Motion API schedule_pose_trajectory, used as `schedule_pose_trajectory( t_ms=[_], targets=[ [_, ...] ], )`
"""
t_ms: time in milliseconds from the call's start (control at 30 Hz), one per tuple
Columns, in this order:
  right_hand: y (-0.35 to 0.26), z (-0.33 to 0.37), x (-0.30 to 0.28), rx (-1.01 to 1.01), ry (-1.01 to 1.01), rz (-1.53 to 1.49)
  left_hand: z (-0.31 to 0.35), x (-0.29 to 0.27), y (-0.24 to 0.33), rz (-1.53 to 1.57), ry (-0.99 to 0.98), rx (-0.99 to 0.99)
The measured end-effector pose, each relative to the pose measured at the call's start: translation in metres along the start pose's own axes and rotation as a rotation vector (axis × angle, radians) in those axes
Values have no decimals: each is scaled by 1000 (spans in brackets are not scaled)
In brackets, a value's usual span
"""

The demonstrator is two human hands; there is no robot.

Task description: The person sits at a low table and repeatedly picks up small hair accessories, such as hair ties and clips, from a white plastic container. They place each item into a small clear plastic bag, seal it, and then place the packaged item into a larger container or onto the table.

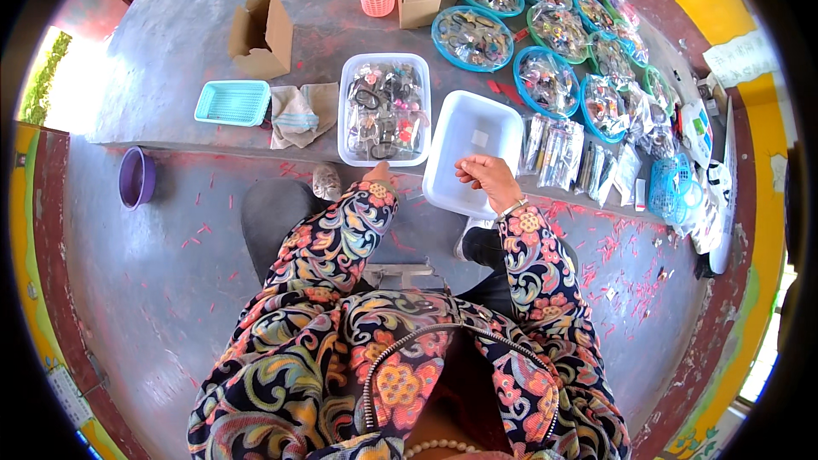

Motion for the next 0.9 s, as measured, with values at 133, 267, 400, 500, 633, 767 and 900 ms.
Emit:
schedule_pose_trajectory(
  t_ms=[133,267,400,500,633,767,900],
  targets=[
    [-1,0,6,-10,-1,28,-55,-9,-21,213,-185,253],
    [10,-3,2,34,20,28,-46,1,-15,560,-93,45],
    [3,-2,10,27,0,18,-51,2,-9,571,-44,17],
    [-2,-2,15,15,-25,30,-65,7,6,624,-19,15],
    [-8,0,23,3,-55,42,-89,11,38,686,-63,111],
    [-12,1,26,-9,-61,40,-113,15,69,679,-6,131],
    [-15,3,28,-8,-94,32,-135,10,92,670,14,129]
  ],
)
Point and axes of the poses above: each hand's wrist, its own z-axis away from the middle knuckle, its own x-axis out of the palm, y = z × x, the point moved 2 cm from there along -z, towards the middle knuckle, and after that the axes turned 11 degrees about x, right-handed, at the moved point
